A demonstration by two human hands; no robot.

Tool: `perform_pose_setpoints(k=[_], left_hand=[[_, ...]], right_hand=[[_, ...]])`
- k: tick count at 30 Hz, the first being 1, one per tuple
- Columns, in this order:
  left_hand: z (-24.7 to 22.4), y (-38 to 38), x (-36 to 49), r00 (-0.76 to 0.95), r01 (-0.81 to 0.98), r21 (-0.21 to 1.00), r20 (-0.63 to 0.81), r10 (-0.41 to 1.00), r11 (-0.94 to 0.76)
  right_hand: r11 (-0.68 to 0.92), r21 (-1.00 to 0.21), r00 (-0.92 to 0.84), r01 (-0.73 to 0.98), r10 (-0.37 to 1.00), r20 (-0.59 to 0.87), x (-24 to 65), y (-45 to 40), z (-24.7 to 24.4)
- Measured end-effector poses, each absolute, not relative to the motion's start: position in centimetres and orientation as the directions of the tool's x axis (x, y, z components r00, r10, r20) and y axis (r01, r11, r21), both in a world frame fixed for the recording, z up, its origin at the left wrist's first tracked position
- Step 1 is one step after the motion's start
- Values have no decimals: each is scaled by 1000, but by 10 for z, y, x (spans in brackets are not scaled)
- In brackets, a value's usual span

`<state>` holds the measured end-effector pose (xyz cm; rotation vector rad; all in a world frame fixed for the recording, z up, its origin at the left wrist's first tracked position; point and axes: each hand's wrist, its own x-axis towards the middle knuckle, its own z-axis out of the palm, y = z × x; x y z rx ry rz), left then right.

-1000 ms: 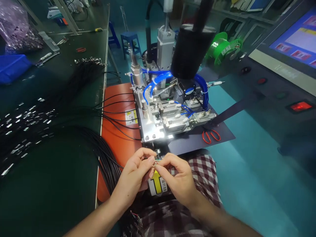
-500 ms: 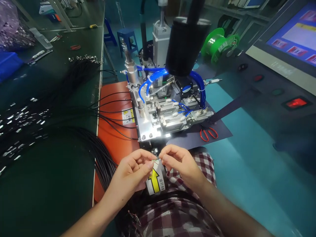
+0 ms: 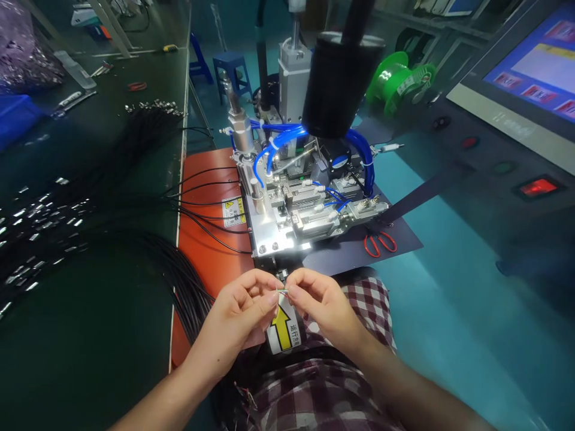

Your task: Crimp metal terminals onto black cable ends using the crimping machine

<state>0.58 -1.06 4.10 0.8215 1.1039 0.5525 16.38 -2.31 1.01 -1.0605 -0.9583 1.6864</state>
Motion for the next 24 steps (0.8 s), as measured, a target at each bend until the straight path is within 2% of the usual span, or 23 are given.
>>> perform_pose_setpoints(k=[4, 8, 15, 18, 21, 24], left_hand=[[43, -11, 4, 368, 1, 794, -566, 738, 608], [43, -9, 5, 381, 5, 783, -576, 723, 622], [41, -7, 1, 472, 83, 794, -563, 678, 602], [41, -7, 3, 476, 110, 802, -561, 677, 587], [41, -8, 8, 435, 93, 816, -548, 714, 570], [40, -10, 11, 373, 57, 808, -562, 738, 586]], right_hand=[[-260, -939, -169, -225, 959, -225, 158, -30, 10], [-241, -954, -197, -180, 959, -205, 160, -28, 11], [33, -999, -420, 7, 907, 27, 180, -7, 16], [103, -992, -521, 69, 852, 52, 187, 0, 20], [101, -990, -553, 97, 832, 31, 189, 2, 22], [16, -997, -494, 75, 869, -23, 187, 0, 20]])
